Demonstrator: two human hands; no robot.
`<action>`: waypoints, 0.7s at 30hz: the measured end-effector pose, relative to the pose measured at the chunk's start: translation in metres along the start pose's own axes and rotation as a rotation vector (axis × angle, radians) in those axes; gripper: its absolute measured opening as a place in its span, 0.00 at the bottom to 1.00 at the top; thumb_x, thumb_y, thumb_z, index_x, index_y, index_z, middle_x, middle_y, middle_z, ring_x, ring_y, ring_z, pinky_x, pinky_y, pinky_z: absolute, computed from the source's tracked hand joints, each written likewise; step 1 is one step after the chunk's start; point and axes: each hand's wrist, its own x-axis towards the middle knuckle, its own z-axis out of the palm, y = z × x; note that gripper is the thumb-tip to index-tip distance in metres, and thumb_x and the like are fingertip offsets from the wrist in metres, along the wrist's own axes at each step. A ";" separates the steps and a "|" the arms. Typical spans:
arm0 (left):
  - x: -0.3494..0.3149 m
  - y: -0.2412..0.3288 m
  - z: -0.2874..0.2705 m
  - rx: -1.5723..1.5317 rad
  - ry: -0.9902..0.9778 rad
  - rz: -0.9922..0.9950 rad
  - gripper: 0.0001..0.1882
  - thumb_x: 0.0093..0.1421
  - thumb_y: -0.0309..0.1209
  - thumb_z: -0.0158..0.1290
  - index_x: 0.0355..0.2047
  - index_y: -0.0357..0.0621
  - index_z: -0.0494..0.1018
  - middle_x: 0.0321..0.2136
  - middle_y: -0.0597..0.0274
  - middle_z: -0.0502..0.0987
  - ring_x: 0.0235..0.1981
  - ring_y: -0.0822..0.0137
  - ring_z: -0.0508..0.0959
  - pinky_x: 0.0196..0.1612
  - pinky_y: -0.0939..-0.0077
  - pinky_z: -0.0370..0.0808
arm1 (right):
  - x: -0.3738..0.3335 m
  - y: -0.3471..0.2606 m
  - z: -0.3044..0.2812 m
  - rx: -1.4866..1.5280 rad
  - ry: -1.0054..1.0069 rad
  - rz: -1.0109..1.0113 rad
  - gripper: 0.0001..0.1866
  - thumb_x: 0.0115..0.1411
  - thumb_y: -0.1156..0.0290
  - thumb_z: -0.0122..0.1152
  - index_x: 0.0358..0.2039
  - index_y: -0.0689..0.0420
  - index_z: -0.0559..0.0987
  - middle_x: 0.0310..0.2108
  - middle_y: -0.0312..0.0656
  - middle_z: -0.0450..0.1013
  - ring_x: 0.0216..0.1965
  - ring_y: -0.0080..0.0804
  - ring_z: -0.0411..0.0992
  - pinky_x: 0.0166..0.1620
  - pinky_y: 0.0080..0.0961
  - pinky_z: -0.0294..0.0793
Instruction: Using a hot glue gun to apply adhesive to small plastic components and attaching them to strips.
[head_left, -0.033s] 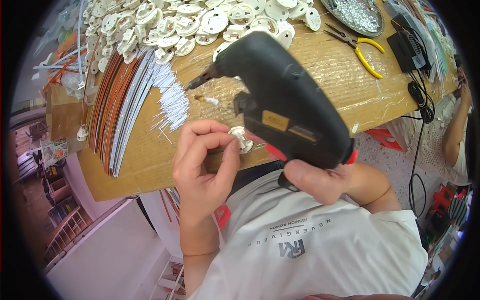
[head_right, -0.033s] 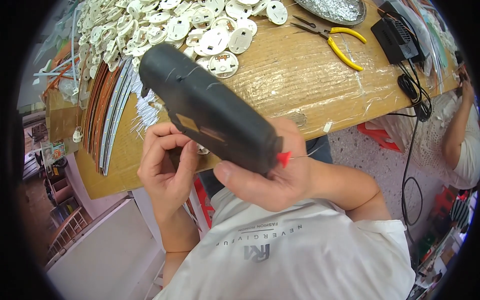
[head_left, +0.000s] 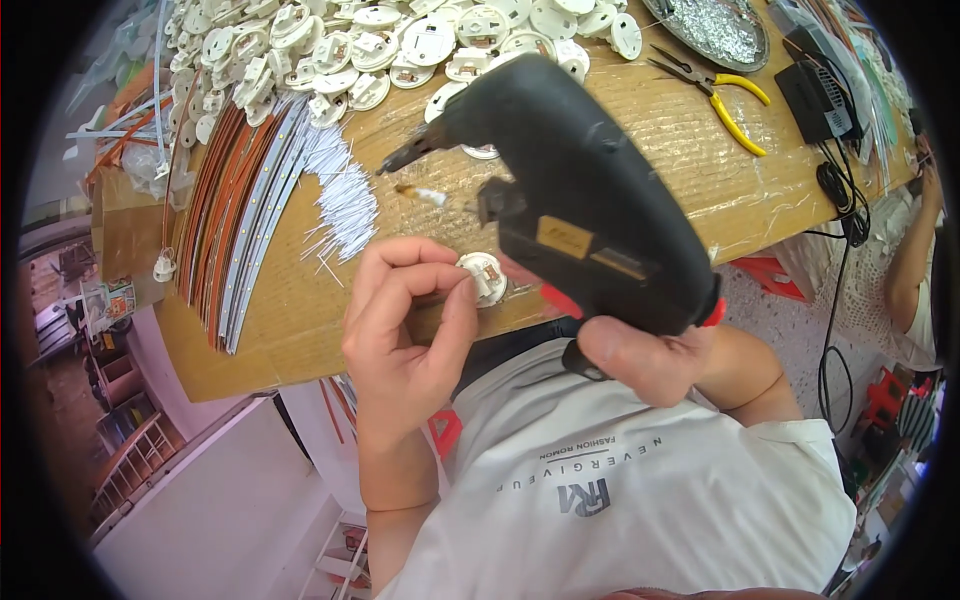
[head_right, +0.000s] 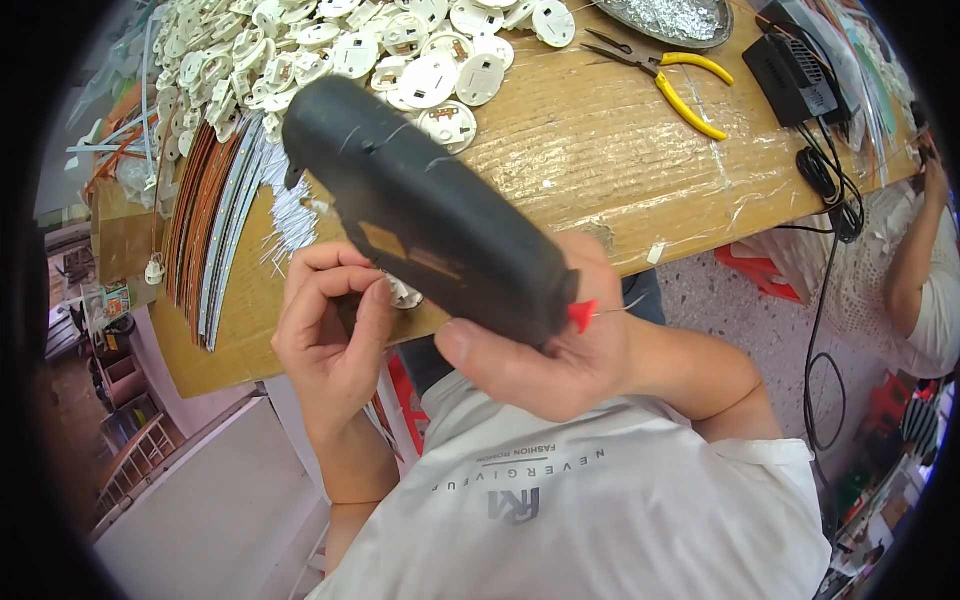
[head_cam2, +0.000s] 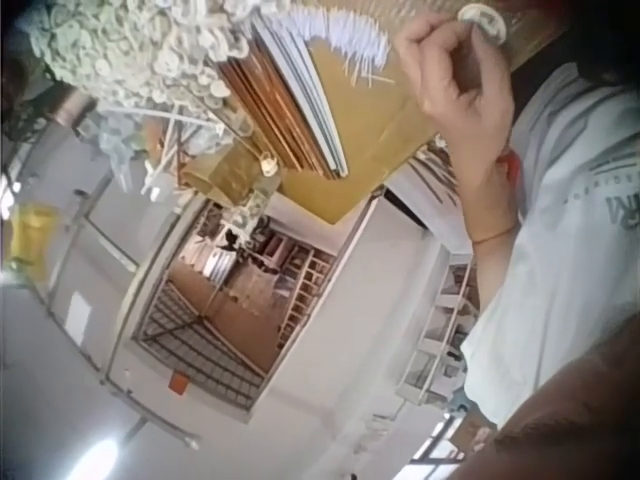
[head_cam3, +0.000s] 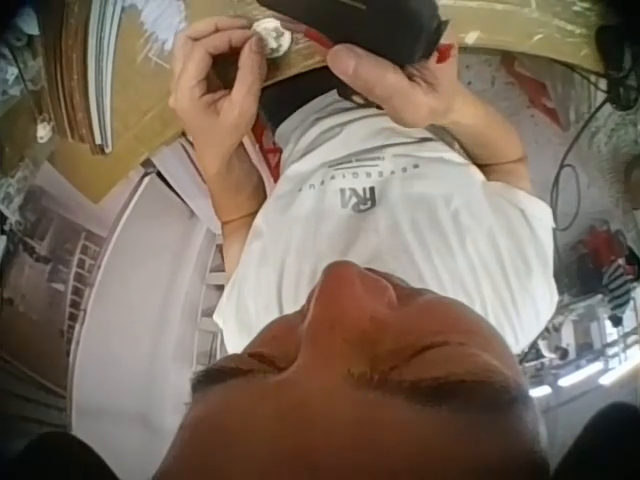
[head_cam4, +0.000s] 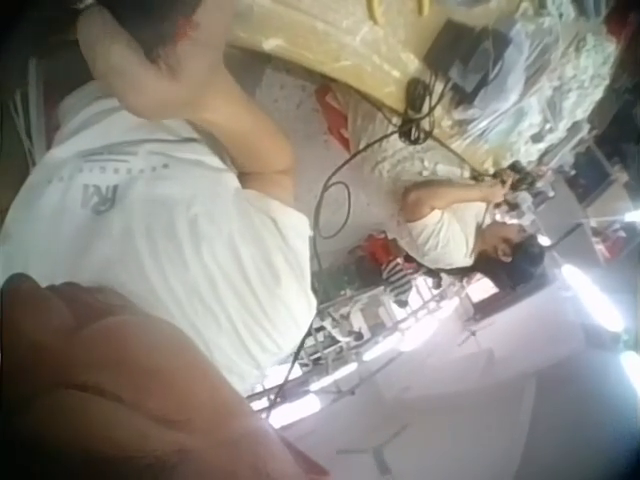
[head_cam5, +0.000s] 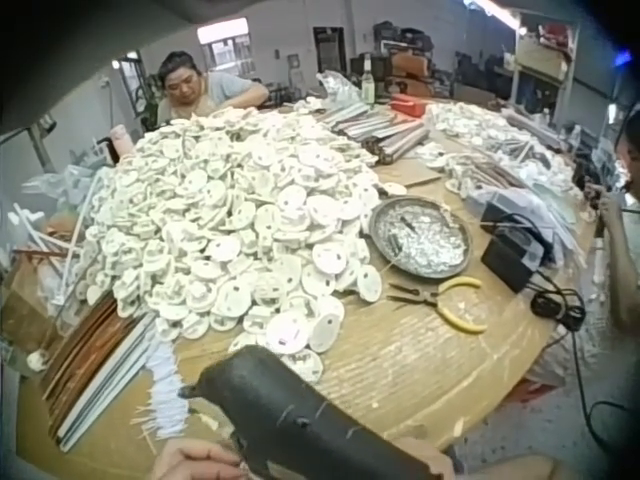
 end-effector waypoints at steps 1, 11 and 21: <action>0.002 0.002 -0.002 -0.039 -0.013 -0.047 0.06 0.57 0.14 0.63 0.34 0.32 0.79 0.41 0.54 0.77 0.38 0.68 0.78 0.38 0.79 0.76 | -0.002 -0.002 -0.005 -0.018 -0.015 0.047 0.17 0.61 0.78 0.66 0.50 0.69 0.78 0.35 0.40 0.78 0.30 0.24 0.74 0.34 0.24 0.74; 0.010 0.012 -0.009 0.087 -0.196 -0.074 0.04 0.60 0.14 0.60 0.35 0.30 0.77 0.47 0.55 0.73 0.43 0.71 0.74 0.42 0.81 0.73 | -0.017 -0.013 -0.020 0.134 0.019 0.285 0.31 0.68 0.61 0.54 0.67 0.67 0.70 0.63 0.54 0.73 0.63 0.43 0.73 0.58 0.33 0.76; 0.012 0.009 -0.006 0.096 -0.142 -0.050 0.06 0.54 0.13 0.63 0.32 0.32 0.78 0.43 0.53 0.77 0.37 0.70 0.80 0.36 0.80 0.80 | -0.012 -0.003 -0.013 0.076 0.120 0.118 0.19 0.59 0.77 0.67 0.50 0.70 0.80 0.42 0.48 0.81 0.39 0.31 0.80 0.43 0.24 0.77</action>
